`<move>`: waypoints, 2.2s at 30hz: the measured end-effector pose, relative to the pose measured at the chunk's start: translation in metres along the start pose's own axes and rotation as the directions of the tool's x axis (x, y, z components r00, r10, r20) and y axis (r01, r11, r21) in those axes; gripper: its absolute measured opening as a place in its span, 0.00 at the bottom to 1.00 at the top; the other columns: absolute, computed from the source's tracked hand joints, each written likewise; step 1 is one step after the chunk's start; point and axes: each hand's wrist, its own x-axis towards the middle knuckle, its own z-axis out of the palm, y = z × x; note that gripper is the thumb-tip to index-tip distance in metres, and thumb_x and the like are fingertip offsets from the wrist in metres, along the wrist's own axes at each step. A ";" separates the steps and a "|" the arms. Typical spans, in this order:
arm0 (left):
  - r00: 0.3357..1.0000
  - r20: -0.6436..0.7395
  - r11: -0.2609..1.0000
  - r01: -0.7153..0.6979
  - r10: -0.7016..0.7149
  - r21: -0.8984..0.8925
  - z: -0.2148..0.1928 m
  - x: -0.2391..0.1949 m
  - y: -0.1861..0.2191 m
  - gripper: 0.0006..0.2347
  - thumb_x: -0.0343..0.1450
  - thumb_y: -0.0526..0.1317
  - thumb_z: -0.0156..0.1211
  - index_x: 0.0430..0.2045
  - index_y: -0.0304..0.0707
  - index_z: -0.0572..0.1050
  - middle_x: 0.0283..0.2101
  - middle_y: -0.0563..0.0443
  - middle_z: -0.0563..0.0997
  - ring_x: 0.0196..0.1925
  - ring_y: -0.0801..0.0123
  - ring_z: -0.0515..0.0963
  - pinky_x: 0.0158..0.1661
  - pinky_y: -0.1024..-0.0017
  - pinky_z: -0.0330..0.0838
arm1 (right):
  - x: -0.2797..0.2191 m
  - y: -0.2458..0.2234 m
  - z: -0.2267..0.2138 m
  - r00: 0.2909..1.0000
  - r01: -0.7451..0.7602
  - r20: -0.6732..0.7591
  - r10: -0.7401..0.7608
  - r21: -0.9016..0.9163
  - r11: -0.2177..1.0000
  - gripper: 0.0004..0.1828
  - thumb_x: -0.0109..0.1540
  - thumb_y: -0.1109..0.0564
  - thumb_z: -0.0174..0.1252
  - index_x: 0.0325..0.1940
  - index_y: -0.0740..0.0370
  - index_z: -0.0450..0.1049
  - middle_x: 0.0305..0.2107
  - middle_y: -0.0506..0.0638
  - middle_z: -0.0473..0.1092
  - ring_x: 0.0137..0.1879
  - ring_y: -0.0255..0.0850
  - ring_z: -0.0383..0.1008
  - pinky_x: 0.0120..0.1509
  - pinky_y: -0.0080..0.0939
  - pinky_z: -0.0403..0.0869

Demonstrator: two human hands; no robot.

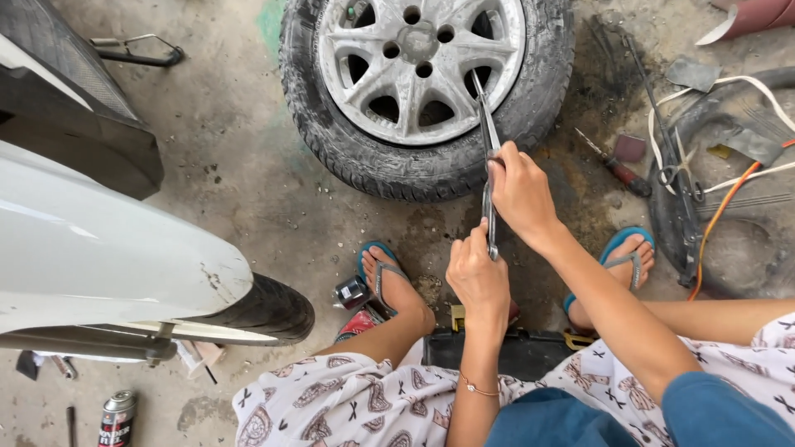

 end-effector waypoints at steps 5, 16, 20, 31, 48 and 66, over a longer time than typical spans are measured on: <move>1.000 0.011 1.000 0.024 -0.024 -0.015 0.001 0.001 0.000 0.10 0.64 0.27 0.65 0.35 0.42 0.79 0.22 0.53 0.79 0.24 0.64 0.75 0.25 0.71 0.75 | -0.020 -0.014 -0.005 0.998 0.058 0.004 -0.058 -0.020 0.998 0.06 0.71 0.54 0.54 0.42 0.57 0.68 0.27 0.56 0.69 0.37 0.56 0.77 0.42 0.51 0.76; 1.000 0.018 1.000 0.006 -0.006 -0.009 -0.006 -0.004 0.008 0.09 0.64 0.25 0.65 0.35 0.38 0.80 0.21 0.52 0.79 0.24 0.65 0.75 0.26 0.74 0.74 | -0.012 -0.001 -0.001 0.998 0.066 0.006 -0.066 -0.062 0.996 0.07 0.72 0.56 0.52 0.42 0.61 0.66 0.27 0.60 0.68 0.37 0.61 0.75 0.40 0.56 0.74; 1.000 0.021 1.000 0.013 -0.013 -0.028 -0.012 0.003 0.008 0.12 0.62 0.25 0.66 0.35 0.38 0.79 0.22 0.52 0.79 0.25 0.63 0.76 0.26 0.71 0.75 | -0.019 -0.018 -0.011 0.996 0.078 0.040 -0.076 -0.048 0.996 0.06 0.71 0.55 0.52 0.44 0.58 0.66 0.27 0.56 0.67 0.37 0.58 0.76 0.40 0.52 0.75; 0.996 0.062 0.997 0.070 -0.070 -0.010 -0.004 -0.002 0.002 0.16 0.56 0.26 0.70 0.34 0.41 0.78 0.23 0.53 0.79 0.27 0.63 0.77 0.28 0.69 0.76 | -0.018 0.000 0.003 0.993 0.120 0.014 -0.119 -0.075 0.990 0.07 0.73 0.52 0.53 0.42 0.54 0.67 0.26 0.49 0.62 0.35 0.50 0.75 0.40 0.42 0.76; 0.991 0.037 0.977 0.136 -0.131 -0.166 -0.006 -0.003 -0.012 0.14 0.59 0.24 0.68 0.34 0.41 0.81 0.24 0.52 0.83 0.24 0.62 0.77 0.26 0.70 0.75 | -0.023 -0.007 -0.049 0.910 -0.407 0.328 0.254 0.583 0.703 0.15 0.68 0.60 0.61 0.58 0.61 0.71 0.35 0.55 0.76 0.38 0.38 0.75 0.45 0.39 0.76; 0.994 0.014 0.986 0.105 -0.104 -0.130 -0.004 -0.007 -0.008 0.13 0.58 0.28 0.69 0.34 0.43 0.81 0.21 0.53 0.80 0.24 0.63 0.76 0.28 0.71 0.76 | -0.051 -0.037 -0.028 0.989 -0.127 0.097 0.112 0.170 0.977 0.07 0.69 0.56 0.57 0.50 0.57 0.69 0.37 0.60 0.75 0.42 0.61 0.78 0.45 0.58 0.76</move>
